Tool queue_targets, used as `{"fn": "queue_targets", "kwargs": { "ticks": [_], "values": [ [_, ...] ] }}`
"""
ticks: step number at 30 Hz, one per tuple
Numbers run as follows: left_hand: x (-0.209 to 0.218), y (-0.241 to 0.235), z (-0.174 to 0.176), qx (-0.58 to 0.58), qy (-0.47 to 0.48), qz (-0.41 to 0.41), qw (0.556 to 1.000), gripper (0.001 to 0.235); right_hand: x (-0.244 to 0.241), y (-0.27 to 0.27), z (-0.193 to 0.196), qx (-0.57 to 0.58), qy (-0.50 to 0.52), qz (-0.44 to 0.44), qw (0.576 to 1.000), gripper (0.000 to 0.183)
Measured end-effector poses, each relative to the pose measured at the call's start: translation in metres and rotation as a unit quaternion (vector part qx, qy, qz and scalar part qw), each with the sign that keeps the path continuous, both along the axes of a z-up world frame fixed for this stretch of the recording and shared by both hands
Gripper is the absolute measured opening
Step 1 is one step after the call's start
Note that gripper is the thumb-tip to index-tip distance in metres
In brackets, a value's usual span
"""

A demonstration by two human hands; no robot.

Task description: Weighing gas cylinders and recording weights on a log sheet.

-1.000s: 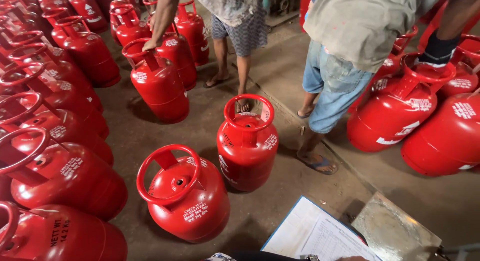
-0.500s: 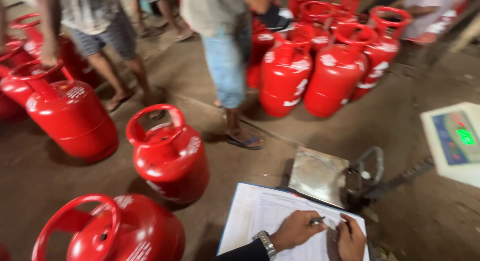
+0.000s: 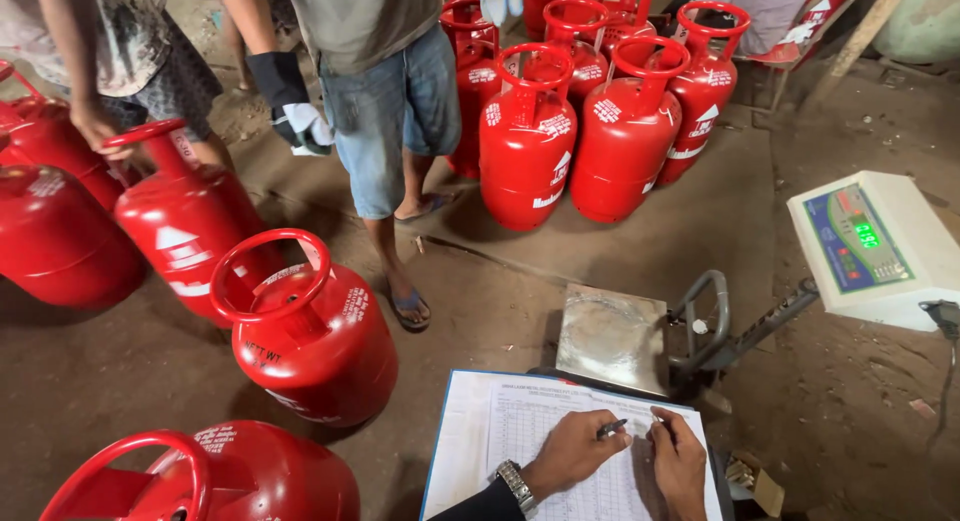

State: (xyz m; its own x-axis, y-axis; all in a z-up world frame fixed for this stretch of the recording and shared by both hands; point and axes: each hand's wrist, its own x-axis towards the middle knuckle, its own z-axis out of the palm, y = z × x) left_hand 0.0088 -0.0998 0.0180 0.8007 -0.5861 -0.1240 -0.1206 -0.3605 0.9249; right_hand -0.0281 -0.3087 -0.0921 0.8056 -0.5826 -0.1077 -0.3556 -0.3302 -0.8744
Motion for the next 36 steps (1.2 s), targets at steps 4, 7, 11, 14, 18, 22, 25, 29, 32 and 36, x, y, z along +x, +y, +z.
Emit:
{"fn": "queue_targets", "kwargs": {
  "ticks": [4,7,11,14,18,22,25,29,32,36],
  "values": [
    [0.0,0.002,0.002,-0.007,-0.006,-0.007,1.0,0.033,-0.001,0.0,0.0,-0.001,0.008,-0.002,1.0,0.032],
    [-0.001,0.002,-0.001,-0.015,-0.003,-0.007,1.0,0.032,-0.001,0.003,0.006,-0.006,0.003,-0.006,1.0,0.031],
    [0.0,-0.002,-0.003,-0.014,-0.006,-0.005,1.0,0.032,-0.004,0.002,0.009,0.023,0.028,-0.012,0.999,0.033],
    [-0.002,-0.001,-0.009,-0.009,-0.003,0.012,1.0,0.032,-0.003,0.0,-0.004,-0.018,0.018,0.027,0.999,0.032],
    [-0.002,-0.001,-0.028,-0.032,-0.064,0.016,0.997,0.034,0.001,-0.013,-0.034,-0.003,-0.069,0.034,0.997,0.028],
    [-0.003,-0.001,-0.043,-0.042,-0.097,0.001,0.994,0.037,0.009,-0.032,-0.072,-0.014,-0.121,0.053,0.991,0.027],
    [-0.003,0.003,-0.032,-0.021,-0.076,-0.007,0.997,0.039,0.017,-0.039,-0.086,-0.007,-0.096,0.022,0.995,0.028],
    [-0.002,0.005,-0.028,0.003,-0.059,-0.017,0.998,0.042,0.026,-0.049,-0.096,-0.02,-0.055,0.022,0.998,0.028],
    [-0.002,0.005,-0.028,0.005,-0.049,-0.026,0.998,0.043,0.02,-0.044,-0.089,-0.033,-0.041,0.023,0.998,0.028],
    [-0.002,0.002,-0.032,-0.005,-0.056,-0.019,0.998,0.043,0.012,-0.03,-0.069,-0.034,-0.061,0.003,0.998,0.027]
  ]
}}
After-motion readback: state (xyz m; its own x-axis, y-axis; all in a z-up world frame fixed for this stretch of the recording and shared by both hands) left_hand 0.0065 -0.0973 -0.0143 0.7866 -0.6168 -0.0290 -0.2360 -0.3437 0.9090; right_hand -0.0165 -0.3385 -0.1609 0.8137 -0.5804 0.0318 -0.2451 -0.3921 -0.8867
